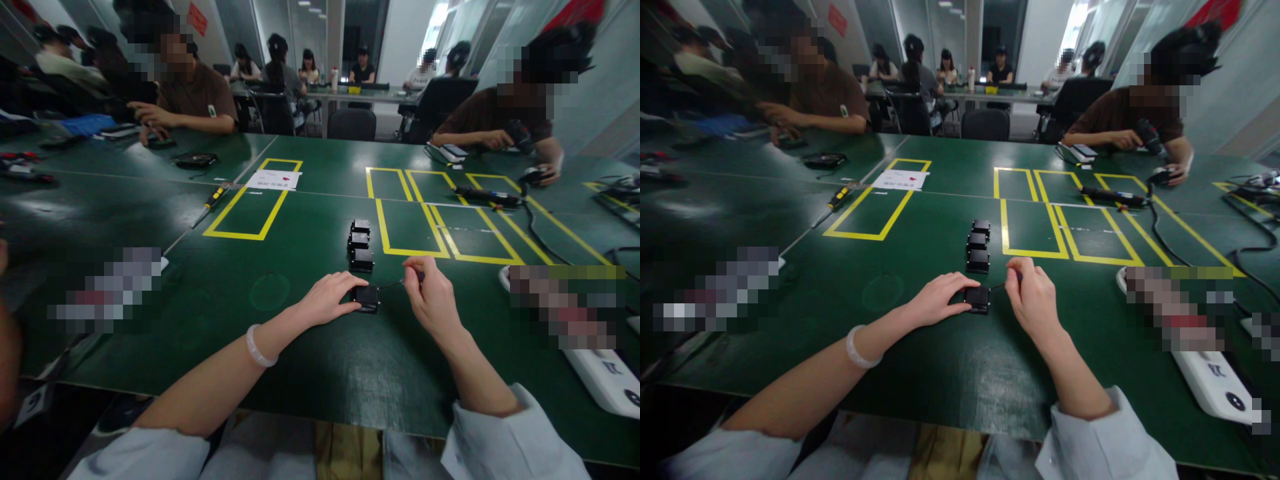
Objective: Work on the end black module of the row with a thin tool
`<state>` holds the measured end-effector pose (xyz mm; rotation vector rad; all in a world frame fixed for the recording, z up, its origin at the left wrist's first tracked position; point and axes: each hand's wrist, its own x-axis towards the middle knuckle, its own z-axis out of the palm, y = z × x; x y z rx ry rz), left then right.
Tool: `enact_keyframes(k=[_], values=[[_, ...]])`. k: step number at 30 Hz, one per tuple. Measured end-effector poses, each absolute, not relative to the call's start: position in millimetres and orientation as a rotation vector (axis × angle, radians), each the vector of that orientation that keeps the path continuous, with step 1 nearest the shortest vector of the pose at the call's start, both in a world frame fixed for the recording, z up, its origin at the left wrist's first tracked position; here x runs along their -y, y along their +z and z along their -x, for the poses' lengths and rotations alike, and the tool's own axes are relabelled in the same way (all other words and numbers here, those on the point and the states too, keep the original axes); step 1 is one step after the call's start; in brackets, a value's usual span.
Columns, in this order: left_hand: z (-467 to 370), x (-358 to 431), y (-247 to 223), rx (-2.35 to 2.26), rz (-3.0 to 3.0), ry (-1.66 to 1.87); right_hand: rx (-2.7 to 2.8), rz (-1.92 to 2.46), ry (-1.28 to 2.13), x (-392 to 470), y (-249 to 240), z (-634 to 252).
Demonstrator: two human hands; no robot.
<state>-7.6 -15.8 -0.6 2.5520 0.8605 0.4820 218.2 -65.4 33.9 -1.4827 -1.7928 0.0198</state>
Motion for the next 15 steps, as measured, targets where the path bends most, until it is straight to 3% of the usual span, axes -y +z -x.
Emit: enact_keyframes(k=[15], values=[[7.6, 15.2, -1.6, -0.852, -2.545, 0.475, 1.805, 1.513, -0.022, 64.6, 32.2, -219.3]])
